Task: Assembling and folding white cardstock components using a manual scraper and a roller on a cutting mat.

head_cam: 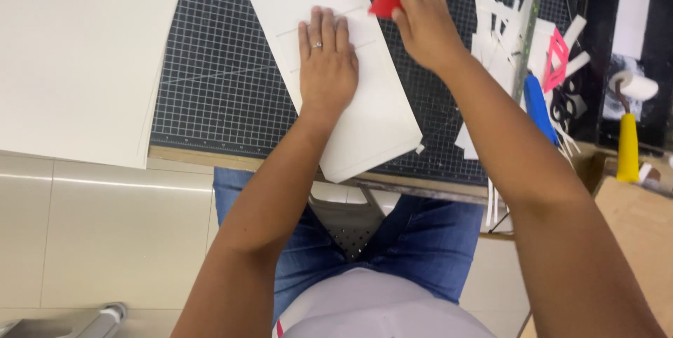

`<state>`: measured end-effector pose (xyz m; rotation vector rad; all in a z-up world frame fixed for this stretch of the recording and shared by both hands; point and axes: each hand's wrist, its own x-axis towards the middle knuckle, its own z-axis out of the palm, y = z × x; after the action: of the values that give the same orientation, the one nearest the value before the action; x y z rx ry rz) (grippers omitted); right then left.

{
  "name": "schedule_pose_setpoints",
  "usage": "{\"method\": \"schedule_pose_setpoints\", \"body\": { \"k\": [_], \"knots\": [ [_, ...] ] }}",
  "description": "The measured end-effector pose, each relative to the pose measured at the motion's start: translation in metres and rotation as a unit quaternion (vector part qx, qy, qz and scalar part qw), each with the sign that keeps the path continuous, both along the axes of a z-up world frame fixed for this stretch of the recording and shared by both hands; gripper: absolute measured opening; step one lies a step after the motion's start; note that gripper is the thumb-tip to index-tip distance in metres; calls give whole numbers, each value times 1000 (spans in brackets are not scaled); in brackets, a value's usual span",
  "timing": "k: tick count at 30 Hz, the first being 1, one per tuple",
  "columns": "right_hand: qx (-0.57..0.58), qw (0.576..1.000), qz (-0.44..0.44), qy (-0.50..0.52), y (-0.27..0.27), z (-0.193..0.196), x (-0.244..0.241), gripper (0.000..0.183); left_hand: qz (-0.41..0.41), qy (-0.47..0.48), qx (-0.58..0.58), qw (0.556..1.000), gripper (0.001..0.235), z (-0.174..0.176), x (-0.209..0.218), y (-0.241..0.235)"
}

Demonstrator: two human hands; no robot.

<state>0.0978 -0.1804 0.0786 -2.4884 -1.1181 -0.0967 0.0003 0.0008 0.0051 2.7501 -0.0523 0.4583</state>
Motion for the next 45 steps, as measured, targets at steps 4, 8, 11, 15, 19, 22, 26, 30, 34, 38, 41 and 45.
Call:
{"method": "schedule_pose_setpoints", "body": {
  "k": [4,8,11,15,19,22,26,30,34,38,41,45],
  "knots": [
    [-69,997,-20,25,-50,10,-94,32,-3,-24,17,1000,48,-3,2,-1],
    [58,985,-119,109,-98,20,-174,40,6,-39,3,999,38,-7,1,1],
    [95,954,-224,174,-125,16,-221,44,-37,37,-10,999,52,5,-5,8],
    [120,907,-331,232,-128,22,-274,49,-262,218,-5,940,99,38,-75,35],
    [126,880,-382,251,-129,22,-293,50,-330,236,22,913,138,50,-153,58],
    [133,878,-380,258,-121,26,-290,50,-326,106,49,938,89,29,-165,67],
    [183,872,-360,278,-117,22,-280,39,-334,69,30,940,71,28,-165,65],
    [241,864,-340,282,-138,-26,-241,35,-330,34,42,942,90,24,-177,59],
    [222,857,-328,330,-106,-23,-211,32,-295,-22,22,955,76,16,-183,45],
    [218,835,-315,395,-78,-7,-208,37,-272,-48,-35,960,79,17,-189,41],
    [301,792,-274,454,-79,-14,-208,38,-282,-50,-76,955,75,20,-187,45],
    [386,736,-217,512,-88,-13,-217,39,-280,-88,-95,951,63,23,-193,44]
  ]
}}
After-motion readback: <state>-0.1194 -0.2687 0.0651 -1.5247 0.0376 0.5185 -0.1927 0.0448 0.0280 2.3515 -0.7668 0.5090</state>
